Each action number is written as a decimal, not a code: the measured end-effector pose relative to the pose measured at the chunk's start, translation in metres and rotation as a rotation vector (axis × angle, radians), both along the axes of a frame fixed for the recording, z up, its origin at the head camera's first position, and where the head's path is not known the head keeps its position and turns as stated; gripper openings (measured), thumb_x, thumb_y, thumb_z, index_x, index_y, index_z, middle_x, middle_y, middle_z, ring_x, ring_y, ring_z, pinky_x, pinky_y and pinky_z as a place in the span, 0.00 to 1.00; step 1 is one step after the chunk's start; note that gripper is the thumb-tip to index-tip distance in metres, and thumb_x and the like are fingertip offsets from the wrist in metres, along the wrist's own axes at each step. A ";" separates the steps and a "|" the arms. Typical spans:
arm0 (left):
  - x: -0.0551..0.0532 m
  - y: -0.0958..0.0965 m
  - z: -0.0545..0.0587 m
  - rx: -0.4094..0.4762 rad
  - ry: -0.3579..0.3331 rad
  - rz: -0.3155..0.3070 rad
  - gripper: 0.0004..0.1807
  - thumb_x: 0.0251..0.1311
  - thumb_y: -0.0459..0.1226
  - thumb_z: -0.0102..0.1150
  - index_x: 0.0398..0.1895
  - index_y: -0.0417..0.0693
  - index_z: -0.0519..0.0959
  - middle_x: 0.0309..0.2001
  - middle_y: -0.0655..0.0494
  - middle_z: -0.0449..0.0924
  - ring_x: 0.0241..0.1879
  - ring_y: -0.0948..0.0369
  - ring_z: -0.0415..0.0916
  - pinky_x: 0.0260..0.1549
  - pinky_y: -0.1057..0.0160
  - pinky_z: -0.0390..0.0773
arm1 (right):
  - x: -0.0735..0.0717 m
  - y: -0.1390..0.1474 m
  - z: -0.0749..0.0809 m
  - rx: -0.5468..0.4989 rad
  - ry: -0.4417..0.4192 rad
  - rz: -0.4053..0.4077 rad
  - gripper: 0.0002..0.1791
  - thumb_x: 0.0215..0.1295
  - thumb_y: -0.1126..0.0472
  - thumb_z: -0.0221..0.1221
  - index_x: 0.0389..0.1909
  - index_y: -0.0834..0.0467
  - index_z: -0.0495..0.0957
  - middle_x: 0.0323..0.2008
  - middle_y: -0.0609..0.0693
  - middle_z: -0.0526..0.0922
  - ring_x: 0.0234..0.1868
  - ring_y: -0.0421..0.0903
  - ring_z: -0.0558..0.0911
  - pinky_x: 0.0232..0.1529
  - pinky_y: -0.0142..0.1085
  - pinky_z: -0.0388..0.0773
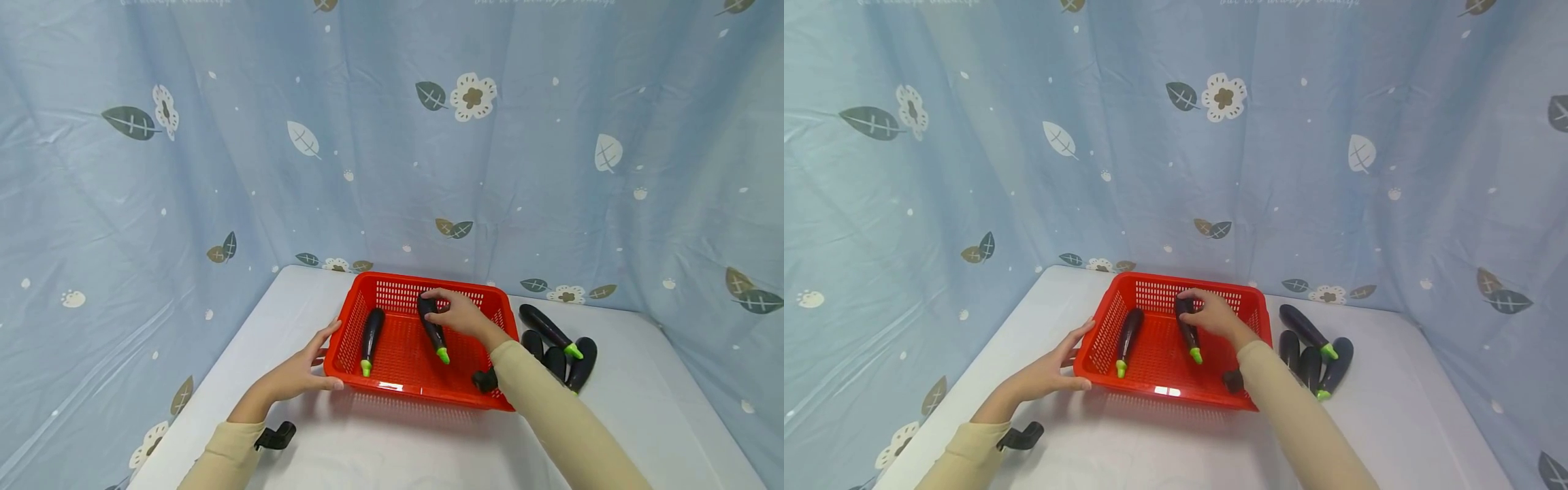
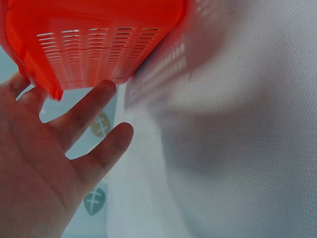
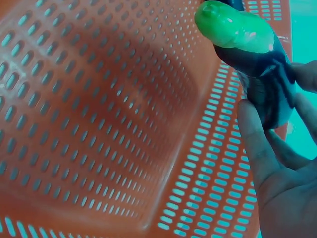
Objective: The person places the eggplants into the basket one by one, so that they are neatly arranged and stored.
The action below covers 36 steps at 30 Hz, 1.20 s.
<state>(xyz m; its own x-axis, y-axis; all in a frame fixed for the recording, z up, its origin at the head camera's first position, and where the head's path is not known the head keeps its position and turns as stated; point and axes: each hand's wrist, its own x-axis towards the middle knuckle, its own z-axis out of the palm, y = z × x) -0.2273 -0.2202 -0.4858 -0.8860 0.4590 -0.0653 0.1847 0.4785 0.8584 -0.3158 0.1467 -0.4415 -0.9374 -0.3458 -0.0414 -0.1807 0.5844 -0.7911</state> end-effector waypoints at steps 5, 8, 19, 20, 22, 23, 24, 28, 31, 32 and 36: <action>0.000 0.000 0.000 -0.003 0.002 0.003 0.62 0.52 0.51 0.77 0.82 0.69 0.43 0.82 0.53 0.40 0.69 0.42 0.65 0.61 0.37 0.72 | -0.001 -0.007 0.000 0.009 -0.011 -0.007 0.24 0.67 0.58 0.67 0.63 0.49 0.79 0.62 0.56 0.77 0.51 0.54 0.78 0.53 0.47 0.82; 0.000 0.001 0.000 0.002 -0.008 0.006 0.62 0.52 0.51 0.77 0.82 0.70 0.43 0.82 0.52 0.41 0.69 0.42 0.65 0.61 0.38 0.73 | -0.003 -0.009 -0.002 0.003 -0.018 -0.011 0.24 0.67 0.58 0.67 0.63 0.49 0.79 0.62 0.56 0.77 0.50 0.54 0.78 0.52 0.46 0.83; 0.000 0.001 0.000 0.001 -0.004 0.005 0.62 0.52 0.51 0.77 0.82 0.69 0.43 0.82 0.53 0.40 0.69 0.42 0.65 0.61 0.37 0.73 | -0.007 -0.023 -0.008 0.006 -0.004 0.012 0.22 0.67 0.60 0.67 0.61 0.50 0.80 0.61 0.55 0.77 0.50 0.52 0.78 0.51 0.45 0.82; 0.000 0.001 0.000 0.003 -0.003 0.003 0.62 0.52 0.50 0.77 0.82 0.69 0.43 0.82 0.53 0.40 0.69 0.42 0.65 0.61 0.37 0.73 | -0.007 -0.024 -0.008 0.007 -0.007 0.015 0.22 0.66 0.60 0.67 0.61 0.50 0.80 0.60 0.55 0.77 0.47 0.51 0.79 0.48 0.43 0.82; 0.000 0.001 0.000 0.005 -0.002 0.001 0.62 0.53 0.50 0.77 0.82 0.69 0.43 0.82 0.54 0.39 0.69 0.42 0.64 0.62 0.37 0.72 | -0.008 -0.026 -0.008 0.006 -0.011 0.021 0.22 0.67 0.60 0.67 0.61 0.52 0.80 0.60 0.56 0.77 0.42 0.50 0.80 0.44 0.41 0.83; 0.000 0.001 0.000 0.006 -0.001 -0.001 0.62 0.53 0.50 0.77 0.82 0.68 0.42 0.83 0.54 0.39 0.70 0.42 0.64 0.62 0.38 0.72 | -0.008 -0.027 -0.009 0.006 -0.014 0.022 0.22 0.67 0.60 0.67 0.61 0.52 0.80 0.60 0.55 0.77 0.39 0.48 0.80 0.42 0.41 0.83; 0.000 0.001 0.000 0.006 0.000 -0.001 0.62 0.53 0.50 0.77 0.83 0.68 0.42 0.83 0.54 0.38 0.70 0.42 0.64 0.62 0.38 0.72 | -0.009 -0.028 -0.009 0.002 -0.017 0.024 0.22 0.67 0.60 0.67 0.61 0.52 0.80 0.60 0.56 0.77 0.38 0.48 0.80 0.41 0.41 0.83; 0.000 0.001 -0.001 0.002 0.002 0.001 0.62 0.53 0.50 0.77 0.83 0.69 0.42 0.83 0.54 0.39 0.69 0.42 0.65 0.62 0.37 0.72 | -0.009 -0.033 -0.010 -0.011 -0.025 0.019 0.22 0.67 0.61 0.67 0.61 0.53 0.80 0.59 0.57 0.77 0.34 0.47 0.81 0.42 0.44 0.84; 0.000 0.001 -0.001 0.003 0.003 0.002 0.62 0.53 0.50 0.77 0.83 0.69 0.42 0.82 0.54 0.39 0.69 0.42 0.65 0.62 0.37 0.72 | -0.009 -0.038 -0.011 -0.004 -0.029 0.022 0.21 0.66 0.61 0.67 0.61 0.53 0.80 0.59 0.56 0.77 0.35 0.48 0.81 0.43 0.43 0.83; 0.000 0.001 -0.001 0.004 0.003 0.001 0.61 0.53 0.50 0.77 0.83 0.69 0.42 0.82 0.54 0.39 0.69 0.42 0.65 0.62 0.38 0.72 | -0.009 -0.039 -0.012 0.001 -0.028 0.024 0.21 0.66 0.61 0.67 0.60 0.53 0.80 0.59 0.56 0.78 0.35 0.47 0.80 0.42 0.41 0.83; 0.000 0.001 -0.001 0.011 0.002 0.001 0.61 0.53 0.49 0.77 0.83 0.68 0.42 0.83 0.54 0.39 0.69 0.42 0.65 0.62 0.38 0.72 | -0.009 -0.044 -0.013 -0.002 -0.056 0.031 0.20 0.66 0.61 0.67 0.59 0.52 0.81 0.57 0.54 0.78 0.38 0.48 0.80 0.45 0.44 0.84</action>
<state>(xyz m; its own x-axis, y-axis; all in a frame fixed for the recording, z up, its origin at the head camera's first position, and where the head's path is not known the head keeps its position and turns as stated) -0.2278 -0.2191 -0.4870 -0.8867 0.4586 -0.0584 0.1857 0.4690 0.8635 -0.3244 0.1029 -0.4544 -0.9222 -0.3753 -0.0928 -0.1541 0.5772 -0.8020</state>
